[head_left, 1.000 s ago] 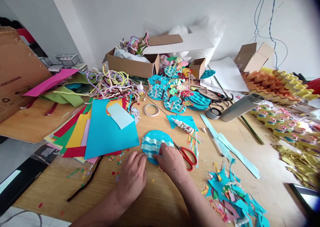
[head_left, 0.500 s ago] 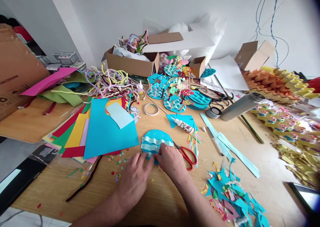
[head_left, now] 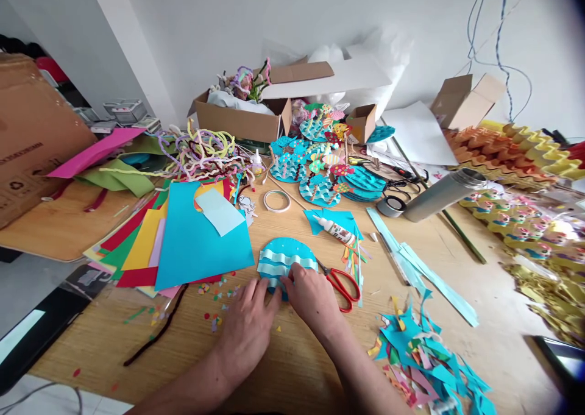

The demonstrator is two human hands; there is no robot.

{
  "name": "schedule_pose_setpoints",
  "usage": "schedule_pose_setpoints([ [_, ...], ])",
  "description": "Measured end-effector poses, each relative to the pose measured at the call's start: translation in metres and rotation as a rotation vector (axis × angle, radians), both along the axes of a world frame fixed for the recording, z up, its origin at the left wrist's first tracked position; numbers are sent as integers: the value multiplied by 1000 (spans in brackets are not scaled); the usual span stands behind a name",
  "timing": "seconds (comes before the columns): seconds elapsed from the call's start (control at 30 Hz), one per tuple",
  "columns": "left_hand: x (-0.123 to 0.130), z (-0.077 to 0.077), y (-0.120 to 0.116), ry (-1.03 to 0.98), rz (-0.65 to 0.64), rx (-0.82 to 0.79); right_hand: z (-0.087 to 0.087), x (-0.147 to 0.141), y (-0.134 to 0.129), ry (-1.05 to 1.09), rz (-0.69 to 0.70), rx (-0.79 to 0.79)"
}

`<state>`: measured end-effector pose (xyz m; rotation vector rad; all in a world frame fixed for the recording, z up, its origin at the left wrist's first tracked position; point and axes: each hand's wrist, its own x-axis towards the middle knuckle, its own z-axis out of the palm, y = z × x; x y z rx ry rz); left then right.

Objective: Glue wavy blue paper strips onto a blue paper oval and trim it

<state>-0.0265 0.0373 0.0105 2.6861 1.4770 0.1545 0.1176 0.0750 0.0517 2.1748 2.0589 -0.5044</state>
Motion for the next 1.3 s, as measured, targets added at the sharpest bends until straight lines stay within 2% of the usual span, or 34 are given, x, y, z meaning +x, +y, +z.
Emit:
schedule_pose_setpoints([
  [0.3,5,5,1,30,34,-21,2,3,-4,-7,11,24],
  [0.53,7,7,2,69,21,-27,5,19,-7,48,35,4],
  [0.83,6,5,1,65,14,-16,10,43,-9,258,-96,-18],
  [1.07,5,6,2,64,22,-4,12,50,-7,347,-73,-75],
  [1.13,4,5,2,56,21,-8,11,51,-7,411,-70,-100],
  [1.3,4,7,3,38,24,-36,1,53,-5,749,-119,-200],
])
